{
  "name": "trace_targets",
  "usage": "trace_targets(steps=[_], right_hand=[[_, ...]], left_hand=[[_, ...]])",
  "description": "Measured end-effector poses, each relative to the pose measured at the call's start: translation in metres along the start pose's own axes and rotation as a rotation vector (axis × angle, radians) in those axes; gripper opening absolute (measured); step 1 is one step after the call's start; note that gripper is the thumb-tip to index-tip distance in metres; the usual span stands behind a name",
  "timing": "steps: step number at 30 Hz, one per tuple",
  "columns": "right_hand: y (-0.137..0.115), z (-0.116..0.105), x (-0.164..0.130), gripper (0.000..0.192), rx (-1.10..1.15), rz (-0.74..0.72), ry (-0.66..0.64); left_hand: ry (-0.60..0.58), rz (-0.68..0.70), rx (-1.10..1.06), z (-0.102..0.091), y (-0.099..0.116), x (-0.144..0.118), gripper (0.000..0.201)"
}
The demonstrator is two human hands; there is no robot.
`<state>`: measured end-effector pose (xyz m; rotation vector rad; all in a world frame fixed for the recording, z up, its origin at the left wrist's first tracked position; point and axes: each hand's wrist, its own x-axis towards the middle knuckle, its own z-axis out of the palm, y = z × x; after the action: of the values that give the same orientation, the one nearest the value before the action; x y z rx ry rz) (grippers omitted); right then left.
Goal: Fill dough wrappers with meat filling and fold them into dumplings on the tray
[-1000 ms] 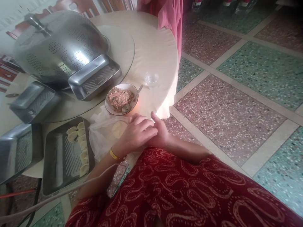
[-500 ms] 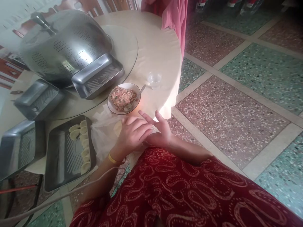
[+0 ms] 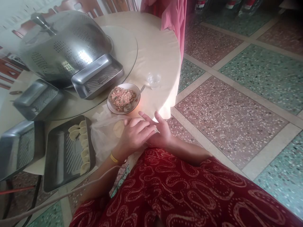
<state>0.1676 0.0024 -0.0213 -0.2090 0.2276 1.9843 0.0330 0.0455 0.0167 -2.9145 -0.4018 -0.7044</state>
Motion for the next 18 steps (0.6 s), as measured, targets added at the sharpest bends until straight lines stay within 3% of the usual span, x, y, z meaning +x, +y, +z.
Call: trace_targets(steps=[4,12,18], right_hand=[[0.002,-0.003,0.0,0.053,-0.001,-0.001,0.019],[-0.001,0.006,-0.004,0.058,0.014,0.002,0.013],[0.002,0.01,-0.005,0.053,0.0,-0.006,0.021]], left_hand=[[-0.067,0.039,0.02,0.001,0.002,0.004,0.016],[0.051,-0.143,-0.069,-0.004,-0.001,-0.005,0.022],[0.079,-0.134,-0.023,0.0,0.006,-0.007,0.011]])
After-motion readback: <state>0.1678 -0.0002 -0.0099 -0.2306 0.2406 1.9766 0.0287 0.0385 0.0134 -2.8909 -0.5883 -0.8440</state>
